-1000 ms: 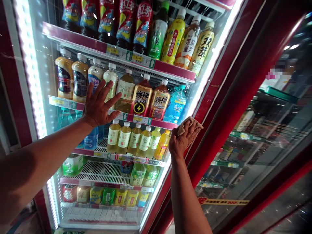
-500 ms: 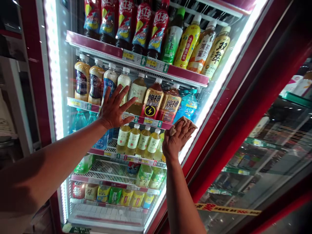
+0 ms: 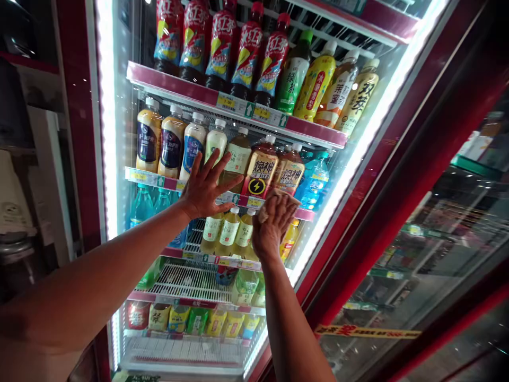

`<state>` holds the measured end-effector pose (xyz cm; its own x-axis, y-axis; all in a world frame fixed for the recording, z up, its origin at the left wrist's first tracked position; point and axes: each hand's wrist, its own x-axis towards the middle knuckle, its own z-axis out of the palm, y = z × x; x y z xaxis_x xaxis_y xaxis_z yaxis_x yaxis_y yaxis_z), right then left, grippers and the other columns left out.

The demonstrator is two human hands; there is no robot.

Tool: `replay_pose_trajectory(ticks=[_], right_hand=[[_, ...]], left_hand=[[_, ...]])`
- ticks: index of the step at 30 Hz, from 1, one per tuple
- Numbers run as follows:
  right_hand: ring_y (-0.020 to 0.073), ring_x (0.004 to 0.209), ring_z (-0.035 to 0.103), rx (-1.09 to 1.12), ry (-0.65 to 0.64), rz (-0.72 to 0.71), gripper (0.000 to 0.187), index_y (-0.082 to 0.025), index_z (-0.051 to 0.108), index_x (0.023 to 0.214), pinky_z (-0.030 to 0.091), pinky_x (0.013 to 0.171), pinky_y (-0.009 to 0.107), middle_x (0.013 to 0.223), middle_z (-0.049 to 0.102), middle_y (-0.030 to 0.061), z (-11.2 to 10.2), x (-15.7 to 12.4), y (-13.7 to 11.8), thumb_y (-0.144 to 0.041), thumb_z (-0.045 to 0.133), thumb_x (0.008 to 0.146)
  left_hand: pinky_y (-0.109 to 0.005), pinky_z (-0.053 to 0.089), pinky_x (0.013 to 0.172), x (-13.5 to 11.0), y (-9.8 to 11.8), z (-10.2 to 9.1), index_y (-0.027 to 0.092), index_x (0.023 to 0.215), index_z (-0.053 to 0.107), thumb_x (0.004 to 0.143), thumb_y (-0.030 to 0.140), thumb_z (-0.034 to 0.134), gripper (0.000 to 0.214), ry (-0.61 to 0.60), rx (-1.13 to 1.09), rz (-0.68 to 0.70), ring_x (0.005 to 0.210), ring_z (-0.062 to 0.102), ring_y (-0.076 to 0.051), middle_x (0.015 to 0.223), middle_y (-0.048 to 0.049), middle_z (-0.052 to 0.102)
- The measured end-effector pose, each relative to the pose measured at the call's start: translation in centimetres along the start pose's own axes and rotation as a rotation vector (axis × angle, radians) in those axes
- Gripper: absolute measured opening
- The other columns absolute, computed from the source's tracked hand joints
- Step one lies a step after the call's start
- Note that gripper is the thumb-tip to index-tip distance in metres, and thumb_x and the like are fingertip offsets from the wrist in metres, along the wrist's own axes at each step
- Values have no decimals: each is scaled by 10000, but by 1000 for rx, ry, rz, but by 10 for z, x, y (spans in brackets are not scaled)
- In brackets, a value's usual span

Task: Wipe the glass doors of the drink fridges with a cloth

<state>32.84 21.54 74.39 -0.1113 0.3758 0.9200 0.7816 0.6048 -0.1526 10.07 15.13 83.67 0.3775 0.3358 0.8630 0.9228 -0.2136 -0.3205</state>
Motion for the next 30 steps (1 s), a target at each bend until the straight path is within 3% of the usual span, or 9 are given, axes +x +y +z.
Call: replay_pose_trajectory(ticks=[3,5,10,13,18,22,27,30], right_hand=[[318,1612,-213,0,-112,-117,825,-305,-51,1682,89,1276,704,1780,-78,35,6,-12,-17,-365,458,1035],[292,1622,-184,-5,-122,-107,772,-323,-24,1684,90,1289,672,1784,-36,21,6,-18,-16,-353,419,1052],[340,1632,-103,28,-35,161,761,-255,10,1692,142,1245,733,1779,-9,98,6,-1,-15,-419,386,1050],[358,1620,-162,36,-10,187,811,-218,3,1692,130,1223,768,1776,-14,127,13,6,-35,-402,428,1027],[309,1619,-189,-2,-134,-80,761,-277,63,1692,99,1265,714,1782,21,69,20,-16,-54,-348,436,1032],[290,1631,-144,-34,-117,-5,720,-305,38,1689,77,1258,736,1779,78,67,19,-16,-50,-407,382,1064],[340,1617,-191,-37,72,178,775,-232,-58,1686,128,1245,755,1779,-43,96,33,3,-75,-365,367,1052],[359,1614,-190,-87,35,64,829,-228,-48,1688,160,1261,719,1779,-74,77,38,1,-88,-374,436,1032]], left_hand=[[-658,-29,1272,-3,-3,1,399,1515,505,812,608,752,774,39,-9,57,1626,68,-369,1768,-45,101],[-649,-7,1279,-6,-5,0,407,1533,475,843,602,726,760,40,-6,89,1628,64,-360,1768,-48,84],[-598,27,1301,-24,-9,-3,360,1597,376,914,506,678,762,-11,31,143,1630,80,-315,1756,-92,125],[-578,-14,1308,-37,-7,-4,348,1610,352,931,461,662,755,-61,35,94,1628,111,-294,1747,-73,184],[-566,-83,1304,-57,0,-5,353,1620,325,943,391,644,749,-152,34,-28,1624,145,-274,1737,-33,234],[-543,-133,1293,-77,-8,-9,358,1611,343,968,427,611,700,-160,47,-29,1615,189,-256,1716,-24,294],[-598,-225,1241,-102,-24,-14,403,1583,386,971,480,606,656,-126,98,-58,1606,214,-281,1700,-6,332],[-639,-223,1230,-114,-30,-17,429,1571,405,951,508,626,663,-128,99,-124,1619,147,-320,1706,2,315]])
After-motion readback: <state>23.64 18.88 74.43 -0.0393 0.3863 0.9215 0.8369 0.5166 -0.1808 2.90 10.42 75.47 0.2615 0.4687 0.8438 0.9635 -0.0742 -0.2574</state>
